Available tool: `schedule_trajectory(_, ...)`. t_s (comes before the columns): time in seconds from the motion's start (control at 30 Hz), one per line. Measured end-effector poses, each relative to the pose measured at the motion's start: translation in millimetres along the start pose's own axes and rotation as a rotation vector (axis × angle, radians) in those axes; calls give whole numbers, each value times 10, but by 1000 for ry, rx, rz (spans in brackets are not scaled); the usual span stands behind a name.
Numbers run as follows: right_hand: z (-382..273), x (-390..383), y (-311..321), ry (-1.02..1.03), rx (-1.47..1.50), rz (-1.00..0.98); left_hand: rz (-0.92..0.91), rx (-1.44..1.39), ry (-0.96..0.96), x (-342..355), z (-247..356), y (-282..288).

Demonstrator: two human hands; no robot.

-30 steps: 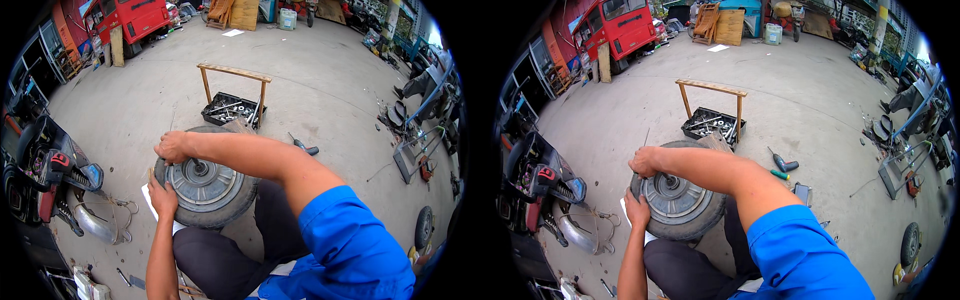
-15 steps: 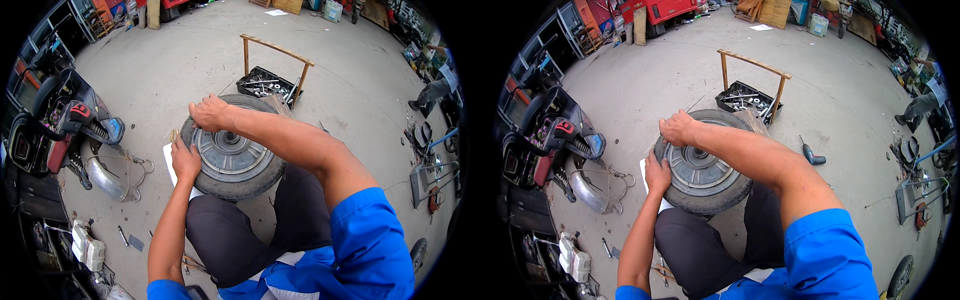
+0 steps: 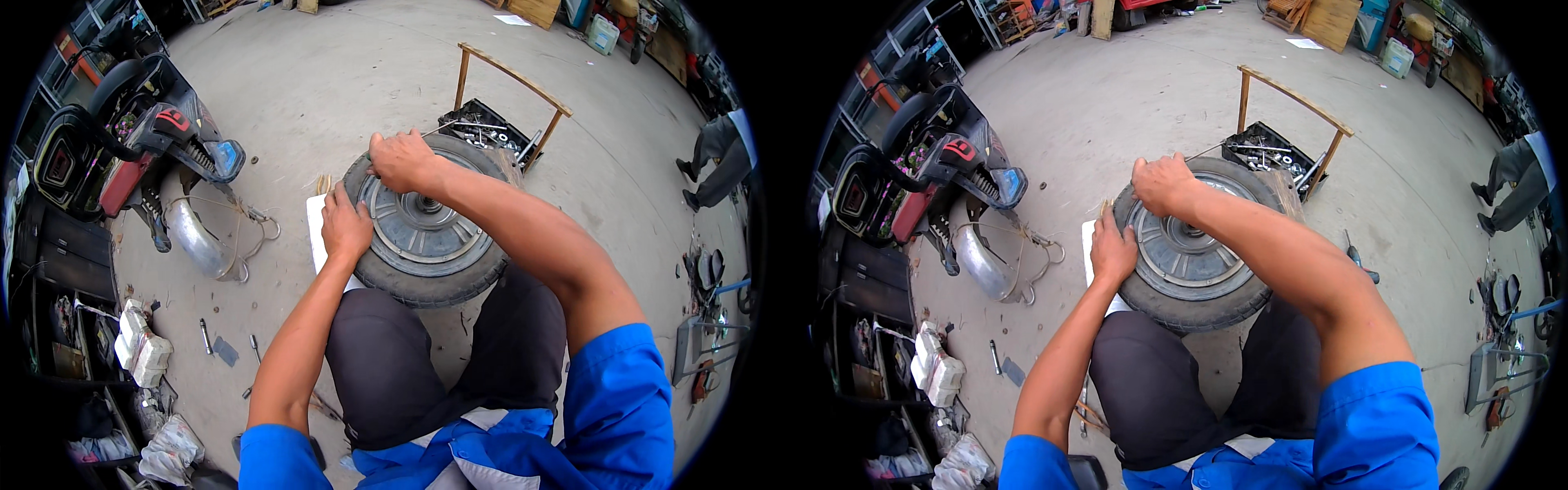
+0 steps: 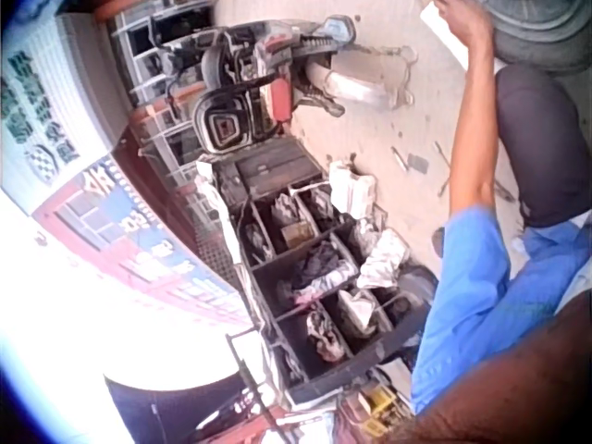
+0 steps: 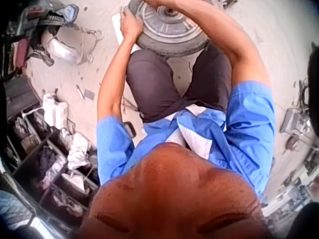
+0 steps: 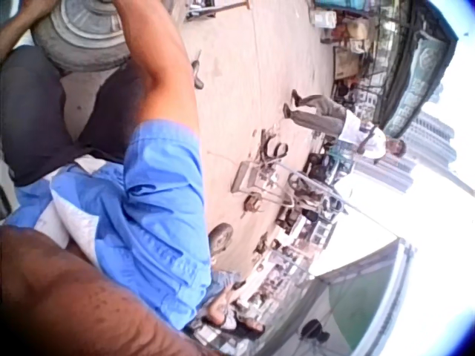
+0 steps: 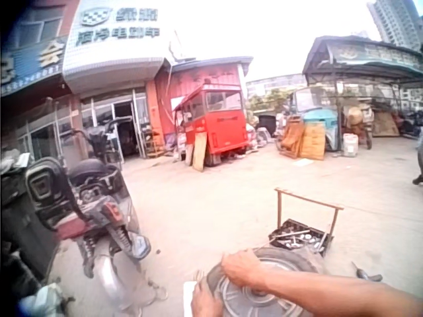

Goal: The person is working on a small vehicle tire, using a screwdriver and a hammer to pry and adjust the tire bead against the rim. They repeatedly strike the tire with the hammer and use the screwdriver to manipulate the rubber edge. A wrench is also used to tighten a central nut on the wheel hub.

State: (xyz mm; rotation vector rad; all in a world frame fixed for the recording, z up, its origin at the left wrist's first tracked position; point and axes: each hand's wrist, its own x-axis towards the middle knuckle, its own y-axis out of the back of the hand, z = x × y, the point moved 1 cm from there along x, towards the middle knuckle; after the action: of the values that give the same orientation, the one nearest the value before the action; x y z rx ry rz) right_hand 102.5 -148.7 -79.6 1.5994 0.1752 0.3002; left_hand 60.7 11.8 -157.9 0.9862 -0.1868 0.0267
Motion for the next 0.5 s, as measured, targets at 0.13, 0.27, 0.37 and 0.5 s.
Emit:
schedule_trajectory(0.13, -22, -11, 2, -13, -9, 3, 4, -11, -5, 5, -10, 2)
schedule_trajectory(0.27, -60, -11, -10, 0, 8, 26, 2, -8, 3, -9, -23, 22)
schedule_trajectory(0.37, 30, 23, -33, 59, 26, 44, 1, 5, 8, 1, -17, 11)
schedule_trajectory(0.5, 141, 95, -27, 120, 104, -5, -9, 0, 15, 1, -20, 8)
